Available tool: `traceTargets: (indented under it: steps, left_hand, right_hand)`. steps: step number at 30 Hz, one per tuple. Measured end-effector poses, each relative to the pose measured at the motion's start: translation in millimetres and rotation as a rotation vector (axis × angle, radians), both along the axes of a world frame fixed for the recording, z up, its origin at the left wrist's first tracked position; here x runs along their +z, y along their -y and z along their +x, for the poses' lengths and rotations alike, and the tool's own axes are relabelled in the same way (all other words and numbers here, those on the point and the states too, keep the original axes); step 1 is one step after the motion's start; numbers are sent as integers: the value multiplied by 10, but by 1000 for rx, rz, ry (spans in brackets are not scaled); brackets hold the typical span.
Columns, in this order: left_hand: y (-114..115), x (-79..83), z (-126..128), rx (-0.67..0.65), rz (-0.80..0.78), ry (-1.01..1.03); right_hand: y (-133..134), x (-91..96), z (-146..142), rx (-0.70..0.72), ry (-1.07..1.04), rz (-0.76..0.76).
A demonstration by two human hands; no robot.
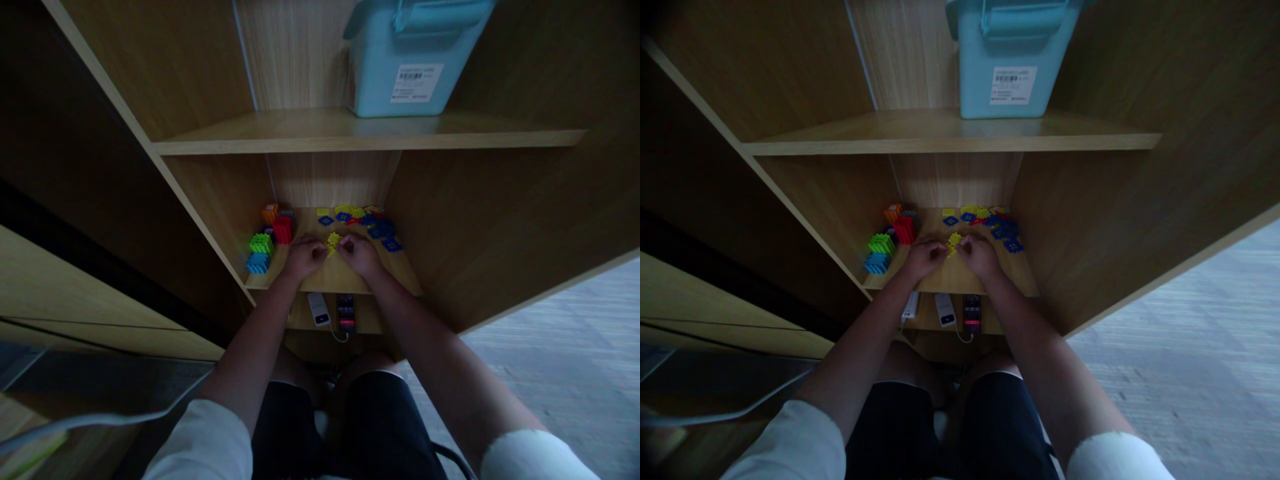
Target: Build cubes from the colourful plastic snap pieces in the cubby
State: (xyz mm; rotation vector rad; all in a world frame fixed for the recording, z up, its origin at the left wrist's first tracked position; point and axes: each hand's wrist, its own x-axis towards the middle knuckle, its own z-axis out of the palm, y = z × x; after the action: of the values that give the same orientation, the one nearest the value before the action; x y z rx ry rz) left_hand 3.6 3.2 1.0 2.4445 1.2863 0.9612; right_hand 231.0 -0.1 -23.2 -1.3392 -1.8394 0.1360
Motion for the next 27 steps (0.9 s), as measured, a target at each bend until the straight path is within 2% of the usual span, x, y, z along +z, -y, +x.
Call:
traceTargets:
  steps: [10,14,22,27]
  left_hand:
    - [-87,-125,-35,-20,-51,127]
    - [-133,-160,-59,41,-21,231]
    - [-80,-105,-51,-17,-124,186]
    - [-113,-155,-53,-21,-139,213]
  right_hand:
    - [13,16,-10,37,-22,-2]
    - [38,50,-18,79,-8,-13]
    - [75,81,-32,174,85,13]
    - [101,100,-50,191,81,6]
